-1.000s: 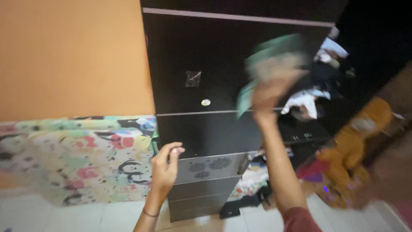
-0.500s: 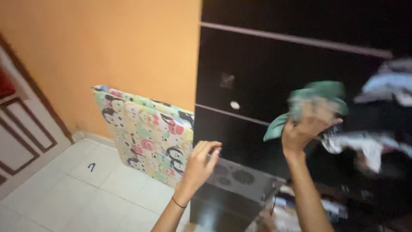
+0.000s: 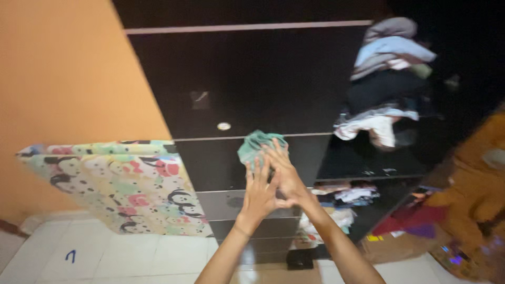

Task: The person wipes a wooden table, a black cabinet, and a pink wall using a green cloth. The person repeatedly wipes the same areas multiple times.

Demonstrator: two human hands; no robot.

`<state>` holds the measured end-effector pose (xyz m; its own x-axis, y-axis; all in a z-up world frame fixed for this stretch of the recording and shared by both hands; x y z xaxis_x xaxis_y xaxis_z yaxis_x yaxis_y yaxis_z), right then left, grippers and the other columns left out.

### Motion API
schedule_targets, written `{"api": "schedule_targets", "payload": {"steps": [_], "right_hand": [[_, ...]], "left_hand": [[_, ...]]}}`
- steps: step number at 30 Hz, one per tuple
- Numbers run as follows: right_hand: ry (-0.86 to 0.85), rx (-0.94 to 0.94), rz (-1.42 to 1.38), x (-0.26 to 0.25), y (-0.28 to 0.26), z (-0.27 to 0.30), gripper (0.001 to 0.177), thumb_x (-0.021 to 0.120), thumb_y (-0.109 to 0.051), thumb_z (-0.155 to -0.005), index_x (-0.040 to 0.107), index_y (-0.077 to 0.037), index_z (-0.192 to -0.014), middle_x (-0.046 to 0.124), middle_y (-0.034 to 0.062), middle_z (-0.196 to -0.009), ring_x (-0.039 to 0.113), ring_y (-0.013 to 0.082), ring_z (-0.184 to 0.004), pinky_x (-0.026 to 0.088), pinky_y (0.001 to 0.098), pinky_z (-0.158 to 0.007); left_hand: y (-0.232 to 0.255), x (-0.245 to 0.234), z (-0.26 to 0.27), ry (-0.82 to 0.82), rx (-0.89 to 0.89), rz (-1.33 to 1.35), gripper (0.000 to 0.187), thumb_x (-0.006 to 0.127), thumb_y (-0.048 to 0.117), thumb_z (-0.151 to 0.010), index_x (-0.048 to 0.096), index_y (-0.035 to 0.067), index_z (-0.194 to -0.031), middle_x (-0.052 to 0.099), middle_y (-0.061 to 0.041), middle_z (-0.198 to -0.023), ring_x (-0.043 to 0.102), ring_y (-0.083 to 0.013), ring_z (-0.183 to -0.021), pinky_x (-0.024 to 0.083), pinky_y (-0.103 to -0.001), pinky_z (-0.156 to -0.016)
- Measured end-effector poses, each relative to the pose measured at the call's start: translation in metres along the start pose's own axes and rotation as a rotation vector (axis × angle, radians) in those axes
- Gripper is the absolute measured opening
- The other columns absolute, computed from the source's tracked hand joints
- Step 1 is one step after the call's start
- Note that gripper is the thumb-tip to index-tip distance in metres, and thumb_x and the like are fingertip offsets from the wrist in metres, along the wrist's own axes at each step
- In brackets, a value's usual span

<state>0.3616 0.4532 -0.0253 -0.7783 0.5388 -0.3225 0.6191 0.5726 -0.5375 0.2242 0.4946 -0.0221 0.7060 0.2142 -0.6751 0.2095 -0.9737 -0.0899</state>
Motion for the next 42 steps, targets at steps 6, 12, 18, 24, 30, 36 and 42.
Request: {"api": "schedule_targets", "payload": {"steps": [6, 12, 18, 24, 30, 36, 42], "right_hand": [[-0.04, 0.285, -0.493, 0.028, -0.037, 0.034, 0.102, 0.009, -0.076, -0.098, 0.035, 0.001, -0.16, 0.022, 0.0202, -0.173, 0.011, 0.032, -0.162, 0.005, 0.0479, -0.128], [0.465, 0.126, -0.283, -0.038, -0.095, -0.022, 0.084, 0.016, -0.072, -0.105, 0.044, -0.007, -0.151, 0.048, 0.0205, -0.157, 0.039, 0.033, -0.153, 0.025, 0.05, -0.131], [0.848, 0.236, -0.16, -0.031, -0.081, 0.028, 0.066, 0.03, -0.06, -0.112, 0.046, -0.005, -0.145, 0.056, 0.0212, -0.148, 0.051, 0.0354, -0.144, 0.037, 0.0498, -0.126], [0.876, 0.362, 0.196, -0.051, -0.11, 0.038, 0.055, 0.056, -0.04, -0.107, 0.046, -0.007, -0.15, 0.05, 0.0168, -0.156, 0.046, 0.0331, -0.149, 0.037, 0.0471, -0.127], [0.161, -0.097, 0.703, 0.037, -0.046, -0.046, 0.1, 0.084, -0.038, -0.082, 0.03, -0.008, -0.16, 0.016, 0.0269, -0.168, 0.005, 0.0589, -0.155, 0.006, 0.0771, -0.124], [0.813, 0.046, 1.011, -0.114, -0.043, -0.136, 0.086, 0.077, -0.033, -0.087, 0.041, 0.0, -0.157, 0.029, 0.0263, -0.167, 0.009, 0.0495, -0.157, -0.002, 0.0732, -0.126], [-0.124, -0.615, 0.847, -0.047, -0.064, -0.116, 0.072, 0.07, -0.052, -0.09, 0.056, -0.003, -0.141, 0.041, 0.0238, -0.159, 0.023, 0.0429, -0.151, 0.006, 0.0697, -0.118]], "left_hand": [[-0.097, 0.012, 0.046, -0.023, -0.029, -0.47, 0.095, 0.081, 0.046, -0.074, 0.039, 0.025, -0.157, 0.029, -0.011, -0.168, 0.019, -0.0292, -0.16, 0.009, -0.071, -0.127], [-0.152, -0.099, -0.063, 0.55, -0.194, -0.084, 0.09, 0.079, 0.04, -0.082, 0.037, 0.003, -0.153, 0.034, -0.028, -0.156, 0.026, -0.045, -0.149, 0.016, -0.065, -0.121], [-0.109, -0.089, -0.084, 0.091, 0.575, -0.219, 0.057, 0.062, 0.024, -0.099, 0.051, 0.017, -0.154, 0.05, -0.011, -0.159, 0.04, -0.0246, -0.151, 0.023, -0.049, -0.129], [-0.152, -0.138, -0.116, 0.451, -0.102, -0.015, 0.078, 0.062, 0.041, -0.1, 0.03, 0.007, -0.162, 0.029, -0.028, -0.164, 0.019, -0.0449, -0.156, 0.002, -0.062, -0.128], [-0.072, -0.128, -0.106, 0.043, 0.175, 0.691, 0.081, 0.022, 0.058, -0.111, 0.015, 0.0, -0.167, 0.018, -0.024, -0.173, 0.012, -0.0404, -0.163, 0.003, -0.054, -0.133], [-0.078, -0.196, -0.084, -0.16, -0.174, 0.988, 0.087, 0.017, 0.064, -0.108, 0.036, -0.006, -0.157, 0.047, -0.023, -0.161, 0.04, -0.0334, -0.154, 0.023, -0.042, -0.129], [-0.048, -0.163, 0.006, 0.274, -0.508, 1.015, 0.08, 0.016, 0.057, -0.109, 0.055, -0.004, -0.142, 0.067, -0.019, -0.139, 0.06, -0.0298, -0.135, 0.039, -0.043, -0.121]]}}
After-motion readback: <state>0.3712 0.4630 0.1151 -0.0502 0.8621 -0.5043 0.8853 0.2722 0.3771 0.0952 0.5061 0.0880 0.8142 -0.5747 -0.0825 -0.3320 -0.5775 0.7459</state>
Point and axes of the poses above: each hand's wrist, its own z-axis away from the middle knuckle, its own x-axis out of the palm, y = z × x, the point moved 2 cm from there along -z, towards the middle knuckle
